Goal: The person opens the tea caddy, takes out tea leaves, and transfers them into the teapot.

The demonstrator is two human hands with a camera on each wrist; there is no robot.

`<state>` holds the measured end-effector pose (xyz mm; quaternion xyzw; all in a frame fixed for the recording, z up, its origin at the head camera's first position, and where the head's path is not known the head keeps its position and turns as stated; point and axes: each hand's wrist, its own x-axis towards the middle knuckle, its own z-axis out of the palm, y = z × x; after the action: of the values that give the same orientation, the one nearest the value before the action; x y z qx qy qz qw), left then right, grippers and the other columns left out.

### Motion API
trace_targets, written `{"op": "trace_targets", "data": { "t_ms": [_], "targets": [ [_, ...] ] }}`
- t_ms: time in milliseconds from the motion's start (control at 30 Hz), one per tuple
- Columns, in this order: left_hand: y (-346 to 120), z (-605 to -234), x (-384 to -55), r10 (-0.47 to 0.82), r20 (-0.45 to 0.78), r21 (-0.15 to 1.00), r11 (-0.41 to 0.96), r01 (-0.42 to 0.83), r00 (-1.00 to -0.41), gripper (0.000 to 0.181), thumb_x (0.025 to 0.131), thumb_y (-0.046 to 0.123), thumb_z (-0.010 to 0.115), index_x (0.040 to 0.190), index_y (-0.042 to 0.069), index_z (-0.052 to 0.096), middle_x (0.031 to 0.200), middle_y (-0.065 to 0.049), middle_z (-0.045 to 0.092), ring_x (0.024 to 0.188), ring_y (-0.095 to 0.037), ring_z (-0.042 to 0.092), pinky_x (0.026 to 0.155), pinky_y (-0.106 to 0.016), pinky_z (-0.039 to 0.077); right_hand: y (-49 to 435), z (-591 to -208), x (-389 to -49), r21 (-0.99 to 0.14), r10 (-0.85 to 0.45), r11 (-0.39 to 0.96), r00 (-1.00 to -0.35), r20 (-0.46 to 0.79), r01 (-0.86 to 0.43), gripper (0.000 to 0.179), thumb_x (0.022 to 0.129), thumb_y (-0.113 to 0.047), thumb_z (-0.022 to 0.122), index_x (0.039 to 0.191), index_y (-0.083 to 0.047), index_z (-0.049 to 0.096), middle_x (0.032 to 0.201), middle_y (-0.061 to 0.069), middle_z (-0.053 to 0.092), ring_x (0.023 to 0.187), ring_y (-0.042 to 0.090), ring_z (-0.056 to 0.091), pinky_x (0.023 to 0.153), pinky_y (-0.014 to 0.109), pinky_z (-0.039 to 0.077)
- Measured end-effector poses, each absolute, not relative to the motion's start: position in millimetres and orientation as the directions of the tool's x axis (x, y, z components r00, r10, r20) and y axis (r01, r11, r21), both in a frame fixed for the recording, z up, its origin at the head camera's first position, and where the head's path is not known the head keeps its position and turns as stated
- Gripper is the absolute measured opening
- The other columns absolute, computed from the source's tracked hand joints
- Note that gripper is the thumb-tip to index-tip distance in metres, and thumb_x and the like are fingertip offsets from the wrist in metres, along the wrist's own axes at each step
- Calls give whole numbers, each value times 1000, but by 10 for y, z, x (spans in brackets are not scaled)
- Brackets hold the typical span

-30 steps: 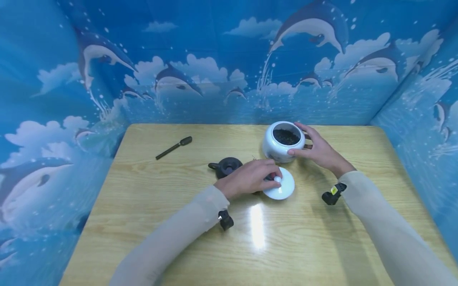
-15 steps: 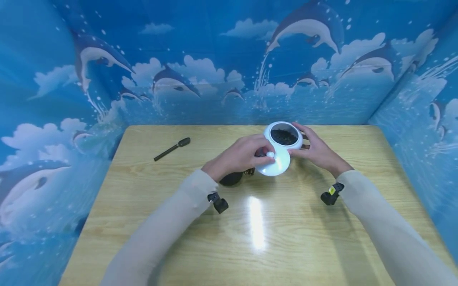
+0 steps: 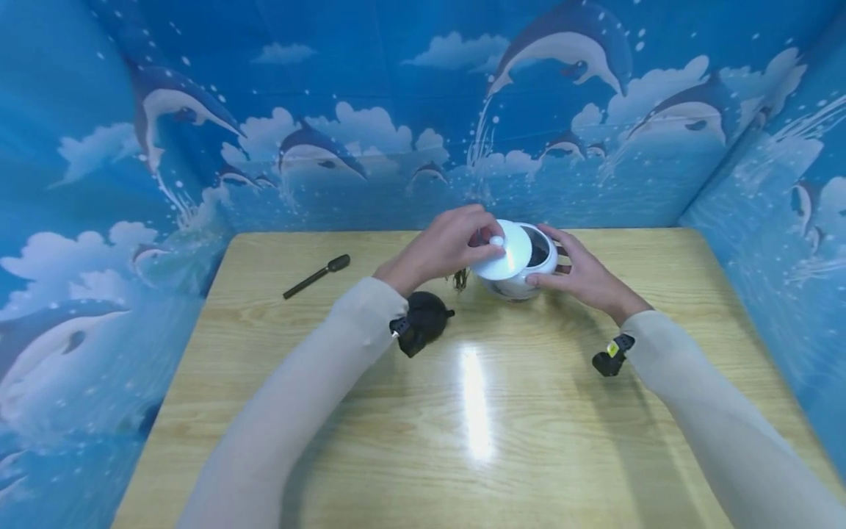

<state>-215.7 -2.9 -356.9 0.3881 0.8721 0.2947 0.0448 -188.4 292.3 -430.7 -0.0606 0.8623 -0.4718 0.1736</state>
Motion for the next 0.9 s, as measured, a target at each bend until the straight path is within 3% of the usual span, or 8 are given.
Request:
{"op": "trace_targets", "data": {
  "t_ms": [167, 467, 667, 900],
  "targets": [
    [62, -3540, -2245, 679, 159, 541, 548, 639, -717, 31, 106, 31, 76, 129, 10, 74, 117, -3, 70, 106, -15, 65, 92, -29, 57, 2934, -4318, -1893, -848, -285, 527, -929, -237, 54, 109, 98, -42, 84, 176, -31, 8, 183, 6, 8, 166, 40, 23, 129, 63, 36],
    [274, -3535, -2336, 642, 59, 494, 647, 582, -764, 36, 108, 39, 70, 136, 15, 71, 127, 1, 68, 117, -11, 64, 101, -26, 55, 2926, -4316, -1901, -863, -301, 500, -921, -248, 69, 110, 99, -41, 82, 176, -33, 4, 183, 3, 7, 167, 39, 21, 129, 63, 35],
    [434, -3608, -2358, 637, 60, 464, 664, 586, -769, 35, 109, 39, 69, 135, 16, 71, 127, 2, 67, 115, -10, 64, 99, -25, 56, 2945, -4304, -1879, -866, -302, 493, -916, -263, 86, 110, 100, -41, 81, 176, -33, 2, 183, 3, 7, 165, 40, 27, 128, 64, 36],
    [553, -3658, -2350, 633, 52, 424, 687, 591, -773, 36, 109, 41, 68, 137, 18, 69, 128, 3, 66, 115, -8, 63, 99, -25, 56, 2940, -4286, -1870, -865, -299, 491, -913, -277, 102, 106, 100, -43, 82, 175, -27, 10, 181, 7, 16, 164, 41, 30, 128, 65, 35]
  ]
}}
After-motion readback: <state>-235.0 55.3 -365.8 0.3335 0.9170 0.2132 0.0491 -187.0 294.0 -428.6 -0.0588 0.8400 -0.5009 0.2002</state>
